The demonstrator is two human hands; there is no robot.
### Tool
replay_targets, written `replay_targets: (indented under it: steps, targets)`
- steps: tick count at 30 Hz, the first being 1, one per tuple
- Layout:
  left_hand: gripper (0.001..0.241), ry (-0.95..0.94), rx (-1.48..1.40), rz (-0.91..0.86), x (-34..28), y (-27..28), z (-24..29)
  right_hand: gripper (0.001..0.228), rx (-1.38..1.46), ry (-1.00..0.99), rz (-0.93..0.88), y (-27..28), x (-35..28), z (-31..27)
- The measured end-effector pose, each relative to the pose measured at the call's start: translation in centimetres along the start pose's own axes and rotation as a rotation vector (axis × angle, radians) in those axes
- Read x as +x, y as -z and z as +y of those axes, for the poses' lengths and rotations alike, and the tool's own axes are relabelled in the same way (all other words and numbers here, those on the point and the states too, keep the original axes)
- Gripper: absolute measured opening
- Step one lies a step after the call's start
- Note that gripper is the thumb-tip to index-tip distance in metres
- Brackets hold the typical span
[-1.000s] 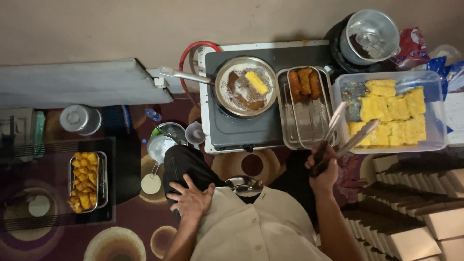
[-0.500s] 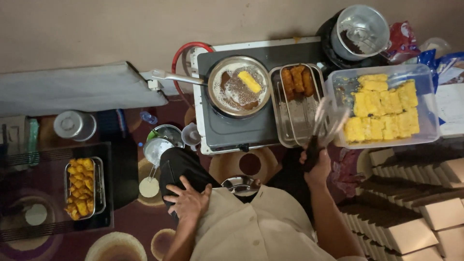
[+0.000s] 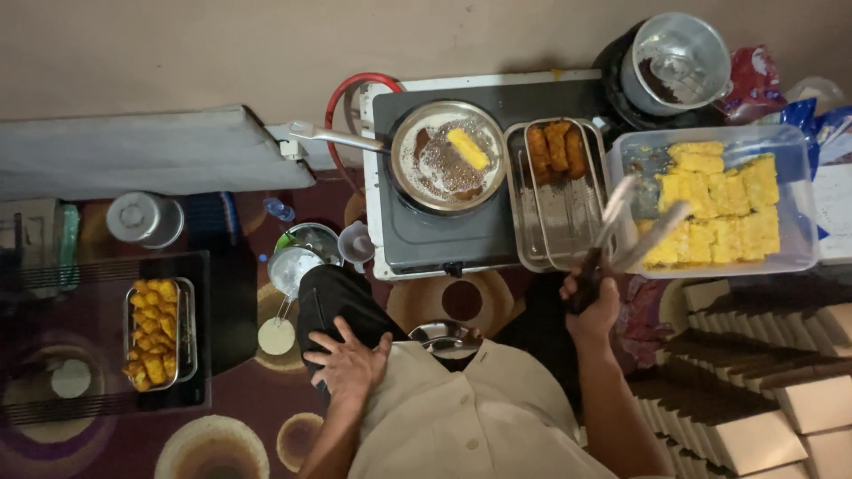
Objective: Frying rectangular food items in a pan and transferring them to a tray using tongs.
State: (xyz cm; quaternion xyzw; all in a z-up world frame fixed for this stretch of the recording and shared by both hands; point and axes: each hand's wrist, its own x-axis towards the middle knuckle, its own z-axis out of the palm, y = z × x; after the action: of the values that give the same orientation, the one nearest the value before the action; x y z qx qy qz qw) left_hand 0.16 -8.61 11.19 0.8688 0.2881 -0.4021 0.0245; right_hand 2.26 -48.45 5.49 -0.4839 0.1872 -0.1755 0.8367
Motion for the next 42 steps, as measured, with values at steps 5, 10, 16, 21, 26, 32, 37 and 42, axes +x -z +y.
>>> replay_targets:
  steps: [5,10,16,21,26,32,37,42]
  targets:
    - [0.115,-0.004,0.007,0.016,0.4,-0.3,-0.1,0.042,0.034,-0.031,0.012,0.0,0.5,0.3]
    - [0.115,0.003,-0.006,0.031,0.2,-0.3,0.0,0.036,0.103,-0.087,0.146,0.8,1.2,1.4]
    - [0.113,0.002,-0.013,0.042,-0.1,0.1,0.1,0.038,0.159,-0.129,0.168,0.6,1.4,0.9]
    - [0.113,-0.003,-0.005,0.01,-0.6,0.5,-0.1,0.039,0.085,-0.069,0.164,1.7,0.9,1.9]
    - [0.113,0.001,0.005,0.025,-0.3,0.2,-0.2,0.042,0.179,-0.09,0.138,1.3,1.0,1.6]
    - [0.113,-0.011,0.001,0.02,-0.2,0.0,-0.2,0.044,0.135,-0.084,0.107,1.0,1.3,1.3]
    - [0.112,-0.017,-0.024,-0.002,-0.4,0.4,-0.1,0.05,0.167,-0.043,0.09,2.1,2.0,1.8]
    - [0.113,-0.002,-0.009,0.024,-0.1,0.0,0.0,0.044,0.204,-0.203,0.23,-0.8,2.1,-0.9]
